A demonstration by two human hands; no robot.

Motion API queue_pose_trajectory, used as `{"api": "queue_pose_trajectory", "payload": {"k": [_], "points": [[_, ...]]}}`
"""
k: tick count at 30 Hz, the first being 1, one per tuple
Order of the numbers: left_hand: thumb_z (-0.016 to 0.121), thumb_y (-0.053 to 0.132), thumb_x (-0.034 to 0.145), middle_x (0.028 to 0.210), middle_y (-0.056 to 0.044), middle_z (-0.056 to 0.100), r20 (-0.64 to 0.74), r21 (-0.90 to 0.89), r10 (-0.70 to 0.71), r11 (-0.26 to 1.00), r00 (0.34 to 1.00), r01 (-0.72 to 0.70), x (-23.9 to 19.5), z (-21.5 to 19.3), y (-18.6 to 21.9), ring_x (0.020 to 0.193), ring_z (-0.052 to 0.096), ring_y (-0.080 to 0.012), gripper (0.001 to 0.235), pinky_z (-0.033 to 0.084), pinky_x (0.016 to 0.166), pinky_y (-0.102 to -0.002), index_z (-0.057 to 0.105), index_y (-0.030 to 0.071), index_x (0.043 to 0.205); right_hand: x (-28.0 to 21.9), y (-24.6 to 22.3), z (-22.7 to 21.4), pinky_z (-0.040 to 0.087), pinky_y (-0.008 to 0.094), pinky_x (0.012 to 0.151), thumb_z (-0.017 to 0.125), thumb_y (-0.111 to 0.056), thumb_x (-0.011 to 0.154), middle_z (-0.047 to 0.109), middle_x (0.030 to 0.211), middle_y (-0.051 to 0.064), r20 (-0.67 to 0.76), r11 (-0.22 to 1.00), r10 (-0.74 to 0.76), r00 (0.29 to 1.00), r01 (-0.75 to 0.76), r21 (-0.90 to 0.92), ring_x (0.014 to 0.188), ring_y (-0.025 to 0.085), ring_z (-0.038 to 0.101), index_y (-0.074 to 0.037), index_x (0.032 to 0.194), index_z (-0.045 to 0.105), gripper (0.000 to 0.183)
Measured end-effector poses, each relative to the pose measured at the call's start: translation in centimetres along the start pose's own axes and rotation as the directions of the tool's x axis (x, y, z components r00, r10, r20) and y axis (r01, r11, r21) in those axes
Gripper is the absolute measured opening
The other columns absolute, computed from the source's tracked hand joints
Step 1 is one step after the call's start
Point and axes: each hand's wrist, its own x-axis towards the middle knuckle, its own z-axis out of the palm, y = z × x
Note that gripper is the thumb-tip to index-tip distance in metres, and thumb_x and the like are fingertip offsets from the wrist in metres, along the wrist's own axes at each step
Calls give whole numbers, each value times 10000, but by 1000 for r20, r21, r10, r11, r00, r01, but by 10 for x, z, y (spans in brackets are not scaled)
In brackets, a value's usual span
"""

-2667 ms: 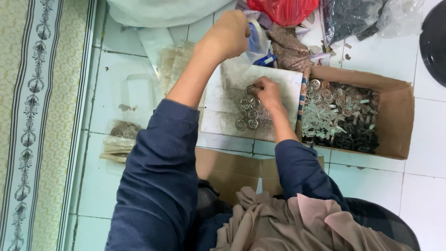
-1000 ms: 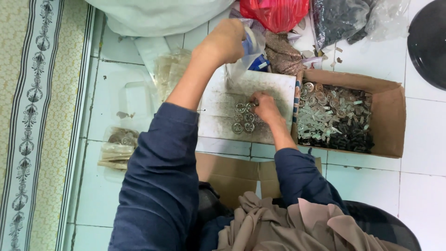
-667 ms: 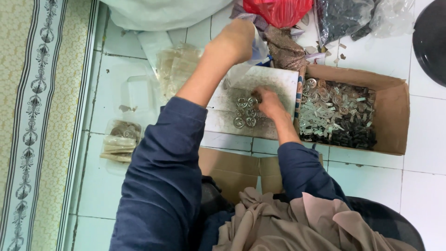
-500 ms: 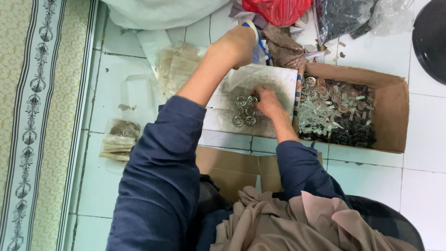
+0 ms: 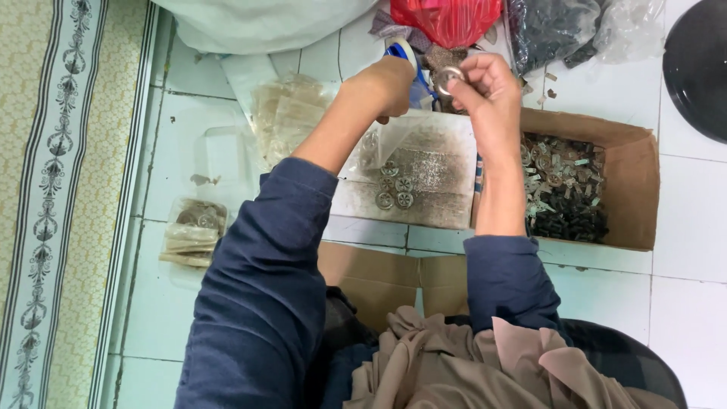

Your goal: Arranging small metal components and placing them into plastic bags, then sealing the bags with tape.

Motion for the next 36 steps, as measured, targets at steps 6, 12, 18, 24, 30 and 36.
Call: {"api": "queue_pose_trajectory", "payload": {"k": [6,12,18,24,30,36], "points": [[589,31,940,885,-102,747,-50,73,-66,995,997,69,14,-2,-7,702,744,-255,79,593,647,-389,658,40,977,-5,-12,11,557,226,795,672,43,963,680,987,34,97,983,-164,982,171,-63,874,116,629,-89,1127,681,211],[570,-18,828,961,-215,745,-350,207,236,963,907,-171,-12,-12,-17,907,734,-402,232,581,705,-513,728,25,993,12,68,23,545,230,721,670,-4,956,681,932,8,30,983,173,984,-171,-60,780,103,626,-113,1053,682,146],[572,-81,818,879,-135,706,-422,113,138,989,896,-99,51,23,-24,844,720,-364,222,582,683,-467,690,77,921,-12,132,70,516,404,812,780,-207,860,707,1147,45,249,743,478,843,-237,-626,1042,225,665,-192,1171,695,322],[542,-128,798,914,-145,733,-312,317,166,946,936,-62,83,37,-41,846,731,-348,307,620,692,-452,734,43,965,-19,149,81,516,505,830,714,-73,867,605,1277,89,308,666,472,826,-105,-738,1133,355,626,-226,1215,642,388],[613,-80,823,1013,-193,716,-345,199,181,973,921,-117,33,11,-9,898,744,-356,237,614,742,-441,732,21,1002,2,168,58,523,399,760,707,-62,925,725,1030,87,206,814,461,863,-319,-484,932,251,668,-134,1009,663,119],[537,-65,895,835,-77,637,-119,170,95,983,988,-74,67,44,-22,686,644,-243,169,536,552,-345,651,55,930,19,76,17,505,286,846,597,-6,992,685,1027,15,-10,932,333,943,-330,-152,923,125,634,-128,1085,623,156]]}}
